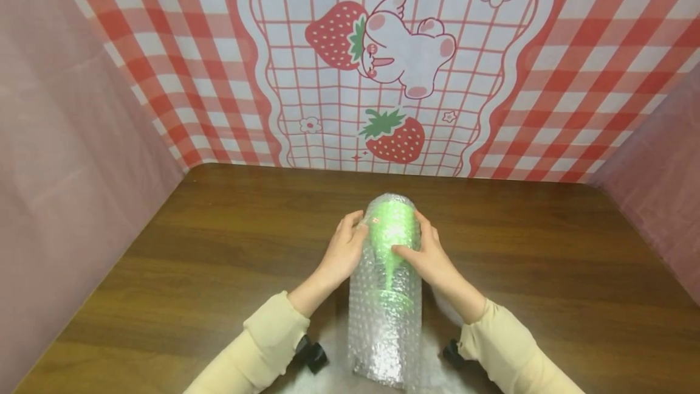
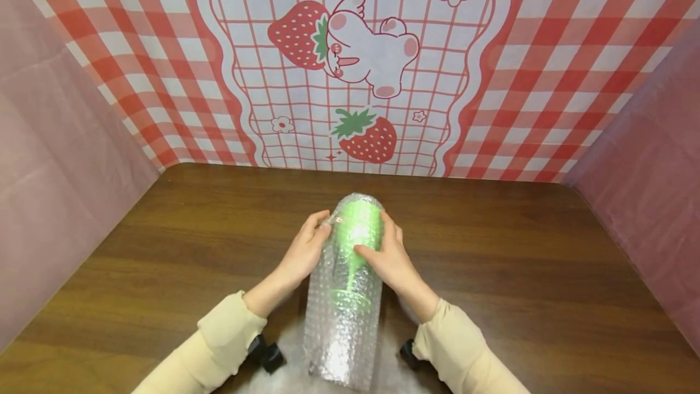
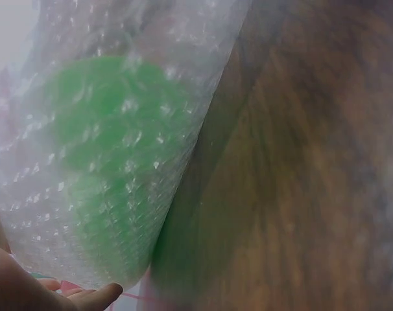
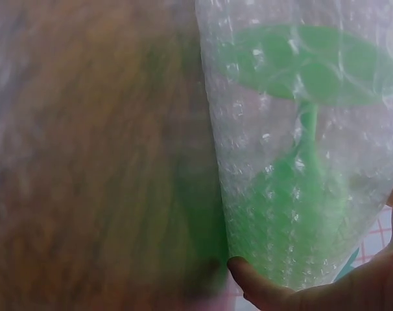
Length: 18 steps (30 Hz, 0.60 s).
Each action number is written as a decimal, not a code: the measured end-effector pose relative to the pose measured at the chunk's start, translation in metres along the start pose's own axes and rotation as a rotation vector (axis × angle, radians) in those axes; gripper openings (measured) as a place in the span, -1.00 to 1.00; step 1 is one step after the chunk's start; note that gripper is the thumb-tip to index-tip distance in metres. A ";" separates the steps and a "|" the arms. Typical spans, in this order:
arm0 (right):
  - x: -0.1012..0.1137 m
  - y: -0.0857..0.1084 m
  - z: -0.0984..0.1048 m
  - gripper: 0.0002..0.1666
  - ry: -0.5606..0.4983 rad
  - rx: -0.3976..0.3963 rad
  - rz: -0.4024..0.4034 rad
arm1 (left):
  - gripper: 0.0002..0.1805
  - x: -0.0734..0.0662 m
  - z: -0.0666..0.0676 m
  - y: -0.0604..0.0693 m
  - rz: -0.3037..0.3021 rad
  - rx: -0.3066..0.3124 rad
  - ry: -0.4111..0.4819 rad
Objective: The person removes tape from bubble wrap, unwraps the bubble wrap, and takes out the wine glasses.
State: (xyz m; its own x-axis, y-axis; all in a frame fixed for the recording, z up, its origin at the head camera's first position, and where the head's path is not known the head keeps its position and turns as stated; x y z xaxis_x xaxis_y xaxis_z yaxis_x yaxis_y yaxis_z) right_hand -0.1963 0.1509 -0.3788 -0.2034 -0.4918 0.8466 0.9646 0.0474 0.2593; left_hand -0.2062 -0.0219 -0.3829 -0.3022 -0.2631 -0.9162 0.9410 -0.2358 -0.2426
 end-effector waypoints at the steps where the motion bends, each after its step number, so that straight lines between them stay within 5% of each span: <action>1: 0.000 0.000 0.000 0.04 -0.001 -0.003 0.002 | -0.49 0.000 0.000 0.000 0.003 -0.003 0.002; 18: -0.002 -0.001 -0.001 0.05 -0.028 0.009 0.009 | -0.52 0.002 0.006 0.001 -0.018 -0.051 -0.001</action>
State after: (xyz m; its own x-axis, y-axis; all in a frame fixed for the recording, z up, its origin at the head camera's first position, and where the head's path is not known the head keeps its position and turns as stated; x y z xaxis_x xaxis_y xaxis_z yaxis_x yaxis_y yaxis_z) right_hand -0.1964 0.1512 -0.3806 -0.1994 -0.4670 0.8615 0.9650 0.0595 0.2556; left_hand -0.2063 -0.0279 -0.3828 -0.3189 -0.2602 -0.9114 0.9420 -0.1929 -0.2746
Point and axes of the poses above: each hand's wrist, its own y-axis away from the middle knuckle, its own z-axis out of the back of the hand, x = y × z, the point moved 2 cm from there along -y, towards the middle knuckle, and after that the axes turned 11 degrees about -z, right-handed, at the moved point
